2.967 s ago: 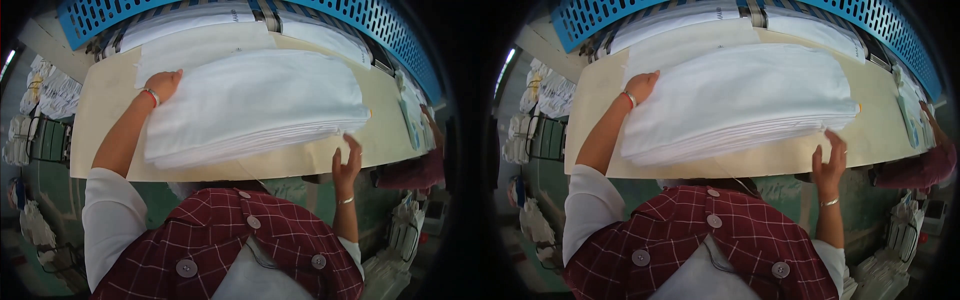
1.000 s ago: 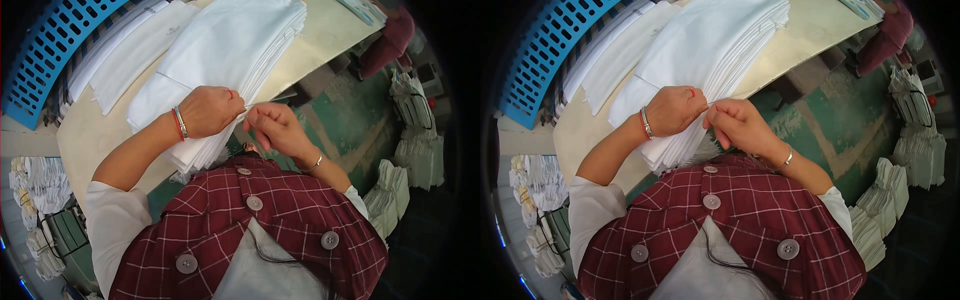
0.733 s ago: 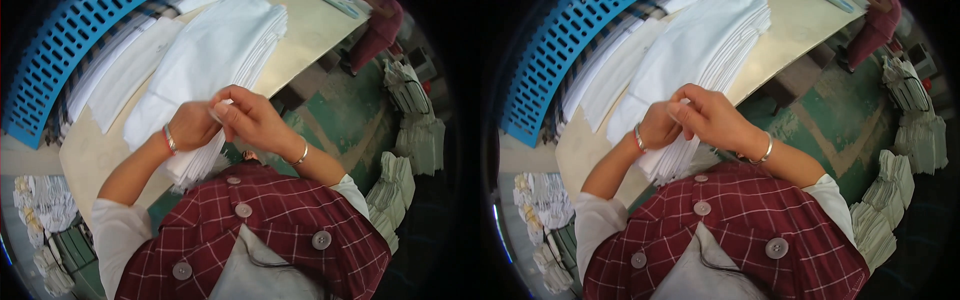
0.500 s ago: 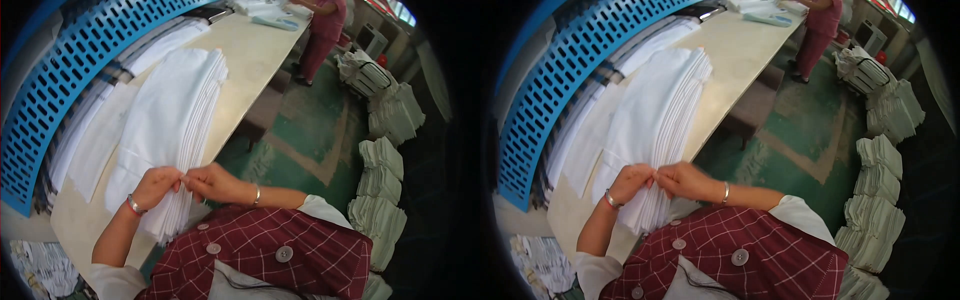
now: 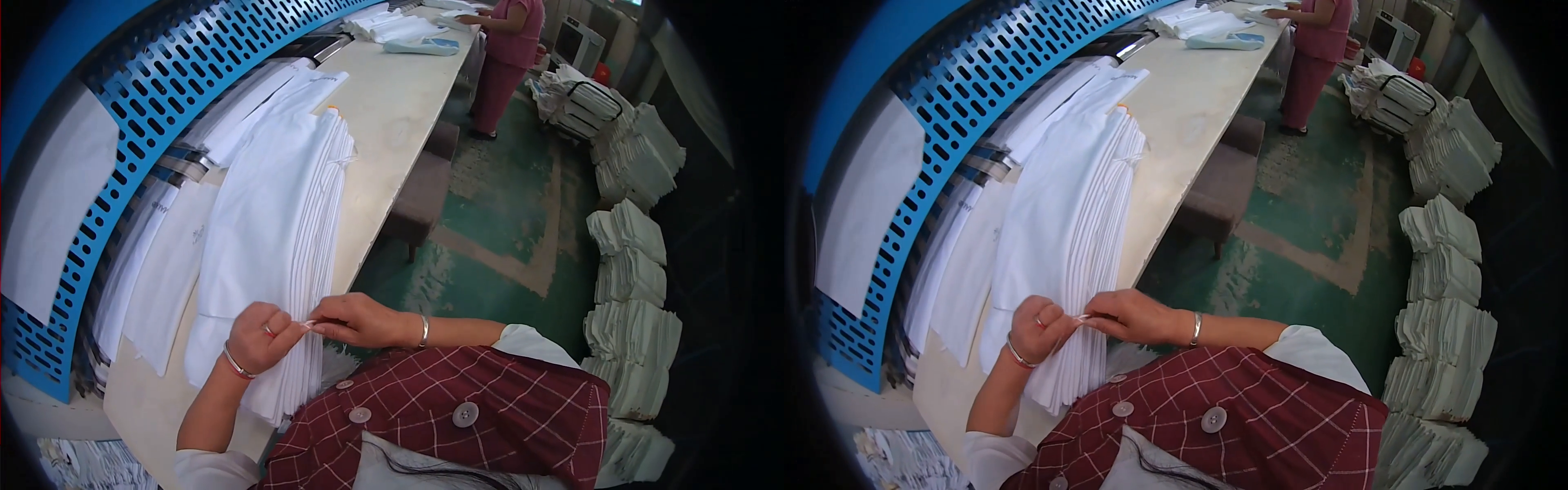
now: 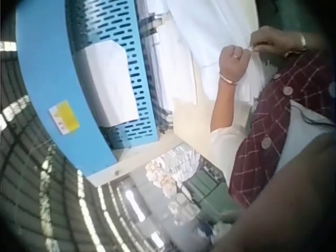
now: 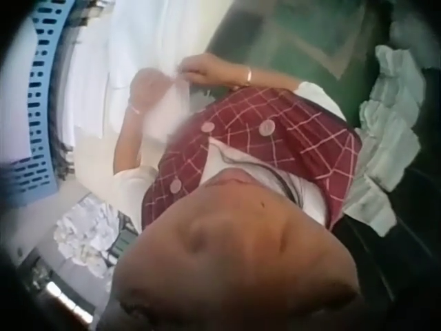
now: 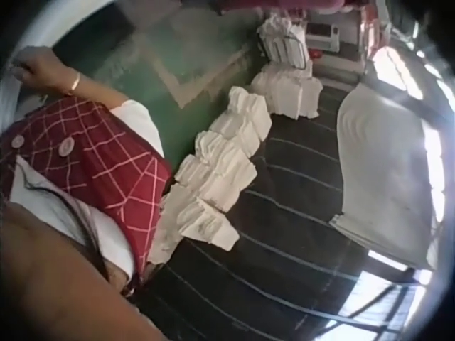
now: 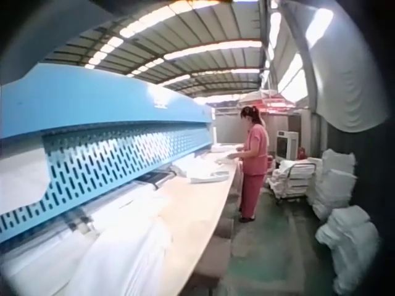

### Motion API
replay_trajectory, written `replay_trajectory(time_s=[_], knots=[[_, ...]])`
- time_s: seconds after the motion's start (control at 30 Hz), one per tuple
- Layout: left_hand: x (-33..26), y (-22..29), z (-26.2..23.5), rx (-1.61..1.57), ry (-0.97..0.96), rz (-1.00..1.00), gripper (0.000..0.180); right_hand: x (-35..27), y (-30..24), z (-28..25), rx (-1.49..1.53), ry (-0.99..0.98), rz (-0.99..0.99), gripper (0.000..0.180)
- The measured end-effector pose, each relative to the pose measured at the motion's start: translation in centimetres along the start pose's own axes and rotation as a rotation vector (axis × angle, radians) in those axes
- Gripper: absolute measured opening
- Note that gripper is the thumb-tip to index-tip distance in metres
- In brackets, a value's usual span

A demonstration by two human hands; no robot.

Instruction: Folding white linens and stacking them on a work table in a laundry facility.

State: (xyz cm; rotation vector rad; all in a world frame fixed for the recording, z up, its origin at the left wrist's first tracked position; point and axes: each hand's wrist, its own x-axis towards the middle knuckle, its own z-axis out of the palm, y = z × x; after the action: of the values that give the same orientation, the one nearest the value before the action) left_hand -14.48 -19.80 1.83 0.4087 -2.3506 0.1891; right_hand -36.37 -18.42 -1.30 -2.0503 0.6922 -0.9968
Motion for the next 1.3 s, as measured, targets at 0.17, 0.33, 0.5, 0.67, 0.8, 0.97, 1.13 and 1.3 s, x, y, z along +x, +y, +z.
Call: replay_trajectory(time_s=[0.17,0.33,0.5,0.67,0.8,0.97,1.13,1.3], knots=[[-2.7,0.6,1.0,-0.009,-0.127,-0.179,0.018,-2.1,2.1,-0.6,-0.195,-0.149,0.031,0.016],[-5.4,0.4,2.4,-0.126,-0.066,-0.586,0.025,-3.4,4.2,-0.5,0.114,-0.149,0.499,0.023],[-3.1,0.4,3.8,-1.09,0.404,-1.055,0.048,1.4,4.6,0.3,0.415,0.086,-0.086,0.03],[-3.2,-0.7,4.2,-1.44,0.344,-1.101,0.052,4.2,3.1,1.5,0.911,-0.018,0.153,0.033],[-4.7,-0.2,4.4,-1.278,0.317,-1.087,0.051,2.1,4.7,0.3,0.779,0.066,0.531,0.033],[-5.3,0.3,4.9,-1.261,0.426,-1.143,0.044,1.2,5.6,-0.4,0.845,0.033,0.521,0.031],[-2.4,1.4,2.3,-0.593,0.093,-0.856,0.018,4.0,1.0,-1.3,0.557,-0.24,0.235,0.026],[-1.1,2.0,2.2,-0.467,0.01,-0.808,0.008,7.3,-0.1,1.6,0.198,0.05,-0.4,0.018]])
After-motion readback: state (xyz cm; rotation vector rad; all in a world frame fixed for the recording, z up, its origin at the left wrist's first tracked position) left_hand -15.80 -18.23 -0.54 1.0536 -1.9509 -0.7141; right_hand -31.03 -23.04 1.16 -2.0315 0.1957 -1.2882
